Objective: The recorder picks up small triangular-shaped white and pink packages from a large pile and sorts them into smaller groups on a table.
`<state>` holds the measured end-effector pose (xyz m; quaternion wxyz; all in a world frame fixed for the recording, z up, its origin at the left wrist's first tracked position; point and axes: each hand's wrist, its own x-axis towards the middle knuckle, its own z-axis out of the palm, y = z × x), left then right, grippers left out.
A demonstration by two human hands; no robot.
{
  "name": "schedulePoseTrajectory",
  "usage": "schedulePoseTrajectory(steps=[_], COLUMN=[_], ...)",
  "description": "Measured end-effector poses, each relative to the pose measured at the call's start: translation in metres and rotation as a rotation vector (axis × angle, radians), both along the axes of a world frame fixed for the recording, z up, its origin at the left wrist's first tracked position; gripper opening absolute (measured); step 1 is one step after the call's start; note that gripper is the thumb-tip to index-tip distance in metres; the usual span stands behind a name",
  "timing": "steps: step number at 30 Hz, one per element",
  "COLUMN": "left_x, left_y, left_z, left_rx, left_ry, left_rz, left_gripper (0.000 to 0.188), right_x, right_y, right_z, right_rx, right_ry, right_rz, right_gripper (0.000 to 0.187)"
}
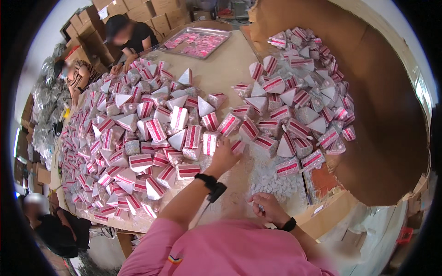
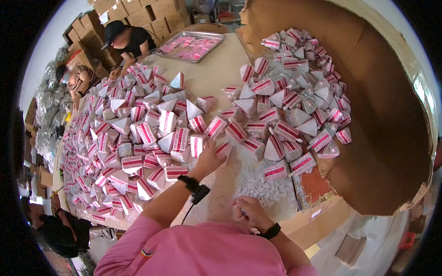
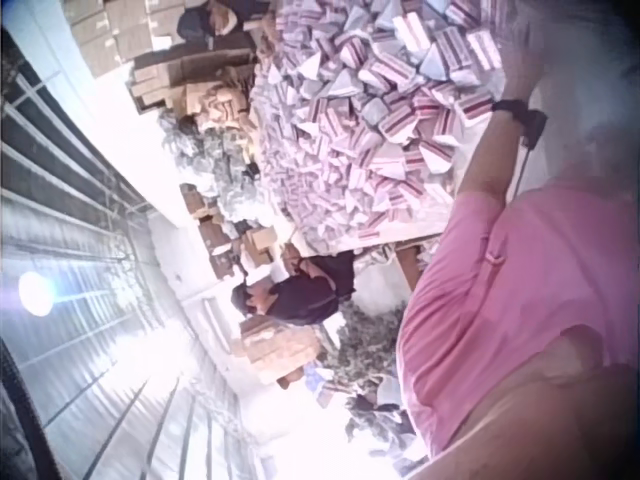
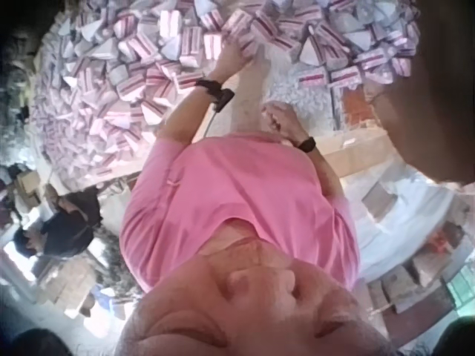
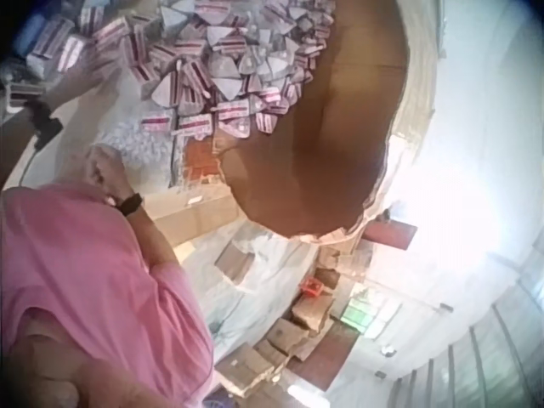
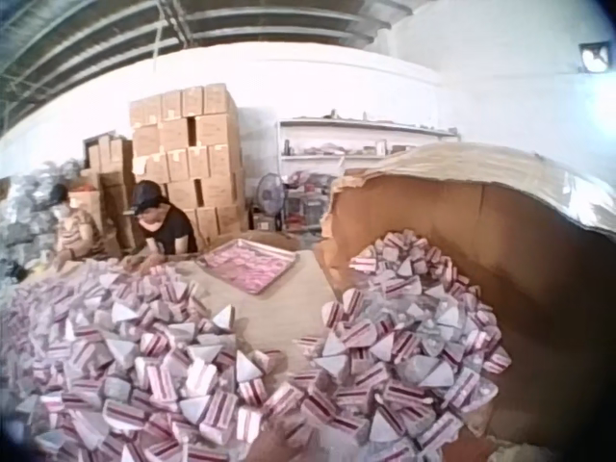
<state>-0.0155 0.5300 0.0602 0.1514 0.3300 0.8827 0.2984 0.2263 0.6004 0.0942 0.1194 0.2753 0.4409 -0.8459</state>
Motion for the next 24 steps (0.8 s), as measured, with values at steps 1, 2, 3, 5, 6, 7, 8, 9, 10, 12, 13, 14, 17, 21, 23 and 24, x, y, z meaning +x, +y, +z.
schedulePoseTrajectory(steps=[1, 2, 3, 5, 6, 7, 8, 9, 10, 12, 13, 14, 17, 21, 23, 24], left_x=[0.001, 0.001, 0.006, 0.023, 0.033, 0.042, 0.049, 0.054, 0.058, 0.065, 0.066, 0.069, 0.085, 0.086, 0.083, 0.081], left_y=[-0.015, -0.029, -0.044, -0.073, -0.084, -0.095, -0.104, -0.114, -0.121, -0.136, -0.141, -0.146, -0.150, -0.152, -0.149, -0.145], left_z=[-0.002, -0.002, 0.004, 0.035, 0.045, 0.056, 0.063, 0.068, 0.072, 0.072, 0.068, 0.066, 0.060, 0.059, 0.064, 0.066], left_rx=[0.038, 0.074, 0.110, 0.180, 0.187, 0.193, 0.200, 0.200, 0.195, 0.217, 0.245, 0.273, 0.307, 0.481, 0.514, 0.535], left_ry=[-0.045, -0.090, -0.093, -0.105, -0.107, -0.102, -0.095, -0.089, -0.078, -0.063, -0.058, -0.051, -0.031, -0.065, -0.137, -0.180], left_rz=[-0.043, -0.083, -0.168, -0.322, -0.376, -0.421, -0.461, -0.478, -0.491, -0.466, -0.434, -0.402, -0.394, -0.254, -0.173, -0.147], left_gripper=[0.062, 0.060, 0.058, 0.055, 0.055, 0.055, 0.054, 0.055, 0.056, 0.056, 0.056, 0.056, 0.051, 0.035, 0.030, 0.027], right_x=[-0.003, -0.007, -0.012, -0.022, -0.025, -0.032, -0.037, -0.041, -0.045, -0.051, -0.050, -0.049, -0.043, -0.034, -0.036, -0.036], right_y=[0.000, 0.001, 0.000, -0.002, 0.000, 0.003, 0.002, -0.001, -0.003, -0.009, -0.010, -0.013, -0.019, -0.032, -0.040, -0.041], right_z=[0.006, 0.009, 0.005, -0.006, -0.006, -0.006, -0.006, -0.005, -0.003, 0.004, 0.010, 0.014, 0.014, 0.017, 0.014, 0.012], right_rx=[0.028, 0.055, 0.085, 0.143, 0.148, 0.153, 0.156, 0.126, 0.095, 0.060, 0.059, 0.060, -0.148, -0.276, -0.477, -0.573], right_ry=[-0.019, -0.038, -0.018, 0.019, 0.031, 0.051, 0.072, 0.039, 0.012, -0.052, -0.089, -0.125, -0.119, -0.178, -0.117, -0.087], right_rz=[-0.026, -0.051, -0.112, -0.223, -0.205, -0.178, -0.147, -0.077, -0.003, 0.124, 0.170, 0.217, 0.211, 0.137, -0.004, -0.091], right_gripper=[0.021, 0.021, 0.021, 0.022, 0.023, 0.024, 0.026, 0.027, 0.029, 0.030, 0.031, 0.031, 0.031, 0.033, 0.032, 0.031])
